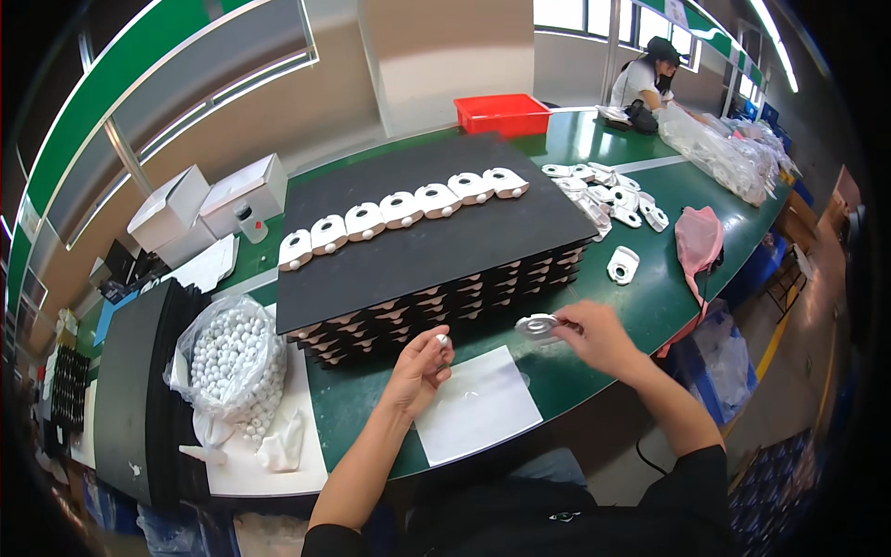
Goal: Assembling LED light fixtures by inserting small white components into plastic housings and stacking the finished units.
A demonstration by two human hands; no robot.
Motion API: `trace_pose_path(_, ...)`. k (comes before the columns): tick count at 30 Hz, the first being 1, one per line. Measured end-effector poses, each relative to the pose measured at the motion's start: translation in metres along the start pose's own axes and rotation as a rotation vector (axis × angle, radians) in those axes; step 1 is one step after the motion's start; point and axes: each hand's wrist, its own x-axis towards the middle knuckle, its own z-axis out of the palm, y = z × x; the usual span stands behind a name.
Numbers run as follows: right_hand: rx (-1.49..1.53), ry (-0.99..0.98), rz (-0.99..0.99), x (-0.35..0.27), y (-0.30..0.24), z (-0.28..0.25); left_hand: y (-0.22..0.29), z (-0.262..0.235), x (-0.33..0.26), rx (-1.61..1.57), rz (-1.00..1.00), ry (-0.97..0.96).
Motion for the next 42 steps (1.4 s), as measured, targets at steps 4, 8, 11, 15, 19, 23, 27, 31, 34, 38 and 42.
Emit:
trace_pose_path(4, 0.747, -0.146, 0.218, -0.016, -0.013, 0.054, 0.001, -0.001, 0.003, 0.006, 0.012, -0.011)
trace_pose_path(8, 0.811, -0.218, 0.234, -0.031, -0.017, 0.092, 0.0, -0.004, 0.004, 0.02, 0.01, 0.01)
trace_pose_path(11, 0.758, -0.213, 0.183, -0.033, -0.023, 0.099, 0.001, -0.004, 0.004, 0.014, -0.004, 0.037)
trace_pose_path(15, 0.651, -0.19, 0.172, -0.034, -0.025, 0.101, 0.001, -0.006, 0.004, -0.004, -0.004, 0.016)
trace_pose_path(19, 0.529, -0.132, 0.108, -0.036, -0.028, 0.101, 0.001, -0.005, 0.003, -0.008, -0.013, 0.032)
trace_pose_path(23, 0.587, -0.078, 0.119, -0.039, -0.023, 0.105, 0.0, -0.006, 0.004, -0.017, -0.013, 0.027)
trace_pose_path(27, 0.521, -0.034, 0.013, -0.038, -0.028, 0.102, 0.002, -0.004, 0.003, -0.035, -0.013, 0.012)
trace_pose_path(31, 0.345, -0.004, -0.17, -0.038, -0.033, 0.104, 0.003, 0.001, 0.002, -0.031, -0.018, 0.033)
trace_pose_path(34, 0.319, -0.06, -0.177, -0.037, -0.036, 0.1, 0.004, 0.003, 0.002, -0.032, -0.03, 0.033)
trace_pose_path(38, 0.689, -0.115, 0.023, -0.035, -0.022, 0.108, 0.0, 0.001, 0.003, 0.034, -0.019, 0.016)
trace_pose_path(42, 1.391, -0.09, 0.367, -0.025, -0.013, 0.106, -0.002, 0.003, 0.0, 0.232, 0.012, 0.027)
